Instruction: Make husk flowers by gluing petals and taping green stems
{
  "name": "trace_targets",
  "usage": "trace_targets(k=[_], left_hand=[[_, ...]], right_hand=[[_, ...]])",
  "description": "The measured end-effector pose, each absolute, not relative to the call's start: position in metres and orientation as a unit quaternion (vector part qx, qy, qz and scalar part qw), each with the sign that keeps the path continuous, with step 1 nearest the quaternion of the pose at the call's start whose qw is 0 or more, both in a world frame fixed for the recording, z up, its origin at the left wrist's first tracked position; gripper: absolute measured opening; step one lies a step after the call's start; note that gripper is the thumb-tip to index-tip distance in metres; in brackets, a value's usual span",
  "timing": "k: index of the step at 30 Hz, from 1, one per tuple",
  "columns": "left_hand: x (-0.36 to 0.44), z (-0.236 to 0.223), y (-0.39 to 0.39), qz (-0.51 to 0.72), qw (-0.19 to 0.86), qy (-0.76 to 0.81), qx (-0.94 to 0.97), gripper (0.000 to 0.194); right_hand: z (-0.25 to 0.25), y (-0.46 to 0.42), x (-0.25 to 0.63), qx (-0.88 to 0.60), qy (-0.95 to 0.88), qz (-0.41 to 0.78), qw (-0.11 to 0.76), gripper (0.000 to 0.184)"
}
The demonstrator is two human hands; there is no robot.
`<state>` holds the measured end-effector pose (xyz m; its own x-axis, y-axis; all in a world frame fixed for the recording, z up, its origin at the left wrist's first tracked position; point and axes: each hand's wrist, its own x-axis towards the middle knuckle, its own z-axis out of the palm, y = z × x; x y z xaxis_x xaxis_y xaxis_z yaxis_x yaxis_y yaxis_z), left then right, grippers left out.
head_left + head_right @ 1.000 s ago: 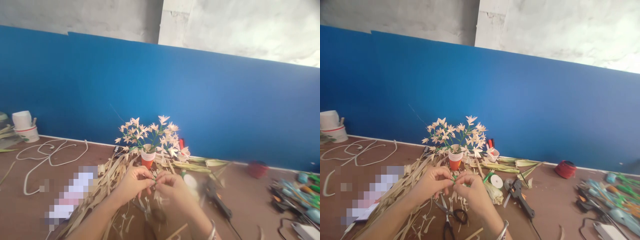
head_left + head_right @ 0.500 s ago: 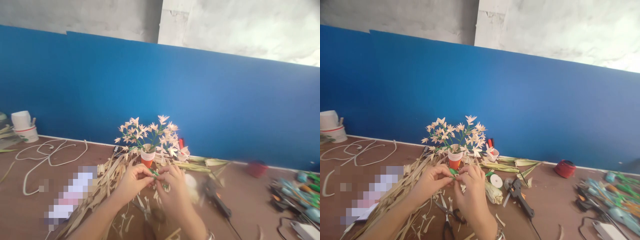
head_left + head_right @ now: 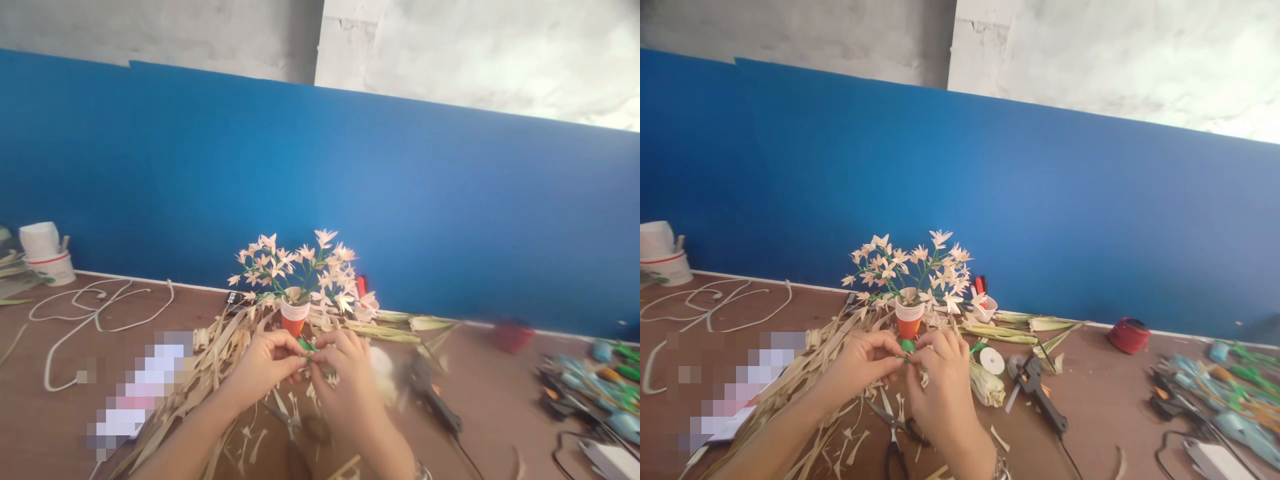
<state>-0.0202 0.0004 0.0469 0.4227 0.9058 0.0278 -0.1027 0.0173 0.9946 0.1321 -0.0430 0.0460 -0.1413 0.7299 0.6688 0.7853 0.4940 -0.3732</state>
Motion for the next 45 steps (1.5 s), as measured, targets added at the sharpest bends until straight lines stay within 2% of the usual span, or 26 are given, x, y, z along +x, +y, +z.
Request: trace_targets(k=[15,22,29,33,39,45], left_hand=[[-0.017,0.046,-0.003,0.385,0.648,0.368,0.544,0.009],[-0.018,0.053,-0.009,0.410,0.607,0.368,0.573,0.016],[-0.014,0.050,-0.014,0.432,0.705,0.384,0.411,0.013],[-0.011,0.050,-0.018,0.446,0.721,0.386,0.363,0.013],[-0.005,0.047,-0.019,0.459,0.680,0.384,0.424,0.019],[-0.006,0.044,-0.012,0.456,0.613,0.402,0.504,0.012]], right_hand=[[0.049,-0.043,0.134,-0.507,-0.738,-0.076,0.439,0.014],[0.051,-0.042,0.138,-0.521,-0.730,-0.070,0.437,0.012],[0.050,-0.043,0.130,-0.514,-0.724,-0.131,0.442,0.010],[0.051,-0.044,0.129,-0.522,-0.718,-0.157,0.432,0.011],[0.053,-0.047,0.125,-0.515,-0.708,-0.169,0.453,0.012],[0.052,-0.049,0.121,-0.516,-0.706,-0.153,0.460,0.012]])
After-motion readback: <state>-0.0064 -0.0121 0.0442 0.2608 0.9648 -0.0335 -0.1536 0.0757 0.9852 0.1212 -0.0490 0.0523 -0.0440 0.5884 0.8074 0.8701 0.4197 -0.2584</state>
